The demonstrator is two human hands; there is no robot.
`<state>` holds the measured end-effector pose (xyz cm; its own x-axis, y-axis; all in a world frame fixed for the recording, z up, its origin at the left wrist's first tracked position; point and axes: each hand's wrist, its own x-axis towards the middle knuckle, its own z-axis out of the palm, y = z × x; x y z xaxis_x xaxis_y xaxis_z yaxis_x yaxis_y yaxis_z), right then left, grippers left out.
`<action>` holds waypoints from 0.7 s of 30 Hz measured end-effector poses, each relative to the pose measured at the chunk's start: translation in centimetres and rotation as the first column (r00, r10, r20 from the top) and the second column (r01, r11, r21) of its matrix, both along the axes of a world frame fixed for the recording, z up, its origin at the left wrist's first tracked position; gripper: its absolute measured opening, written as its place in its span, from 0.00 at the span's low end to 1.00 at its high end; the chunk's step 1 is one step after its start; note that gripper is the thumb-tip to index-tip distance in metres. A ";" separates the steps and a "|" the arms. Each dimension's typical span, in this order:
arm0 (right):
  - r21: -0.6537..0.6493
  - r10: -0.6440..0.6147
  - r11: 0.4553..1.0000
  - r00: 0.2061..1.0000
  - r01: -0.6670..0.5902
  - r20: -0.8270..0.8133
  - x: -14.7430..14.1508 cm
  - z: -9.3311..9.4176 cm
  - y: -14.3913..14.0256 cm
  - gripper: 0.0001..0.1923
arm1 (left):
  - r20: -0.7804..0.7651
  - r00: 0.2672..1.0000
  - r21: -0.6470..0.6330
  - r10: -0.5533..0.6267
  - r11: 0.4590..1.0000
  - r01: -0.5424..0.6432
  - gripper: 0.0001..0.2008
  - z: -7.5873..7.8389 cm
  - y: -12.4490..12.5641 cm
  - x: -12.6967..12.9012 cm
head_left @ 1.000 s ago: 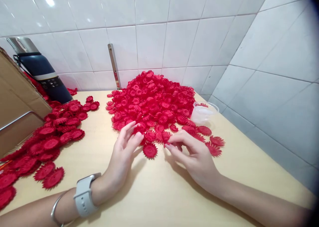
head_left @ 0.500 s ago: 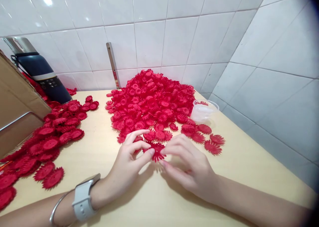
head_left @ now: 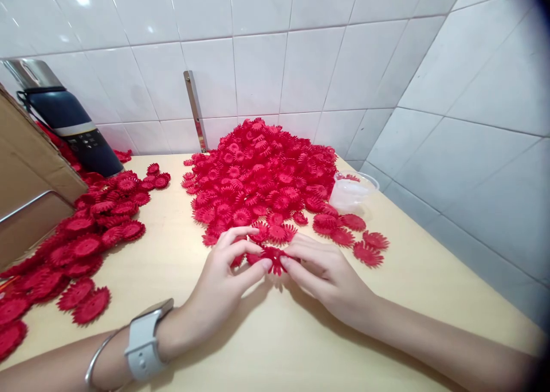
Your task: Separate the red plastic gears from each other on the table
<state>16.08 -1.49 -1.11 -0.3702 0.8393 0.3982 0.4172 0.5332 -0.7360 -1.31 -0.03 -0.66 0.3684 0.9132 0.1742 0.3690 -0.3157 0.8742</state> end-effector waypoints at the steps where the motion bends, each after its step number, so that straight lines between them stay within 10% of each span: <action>1: -0.026 -0.015 1.000 1.000 0.015 -0.006 0.0 0.0 0.0 0.11 | -0.007 1.000 -0.006 -0.003 1.000 0.002 0.06 0.0 0.0 0.0; 21: -0.062 0.013 0.998 1.000 -0.014 -0.005 0.4 -0.2 0.1 0.19 | -0.016 1.000 0.018 0.002 1.000 -0.002 0.03 0.4 -0.6 0.1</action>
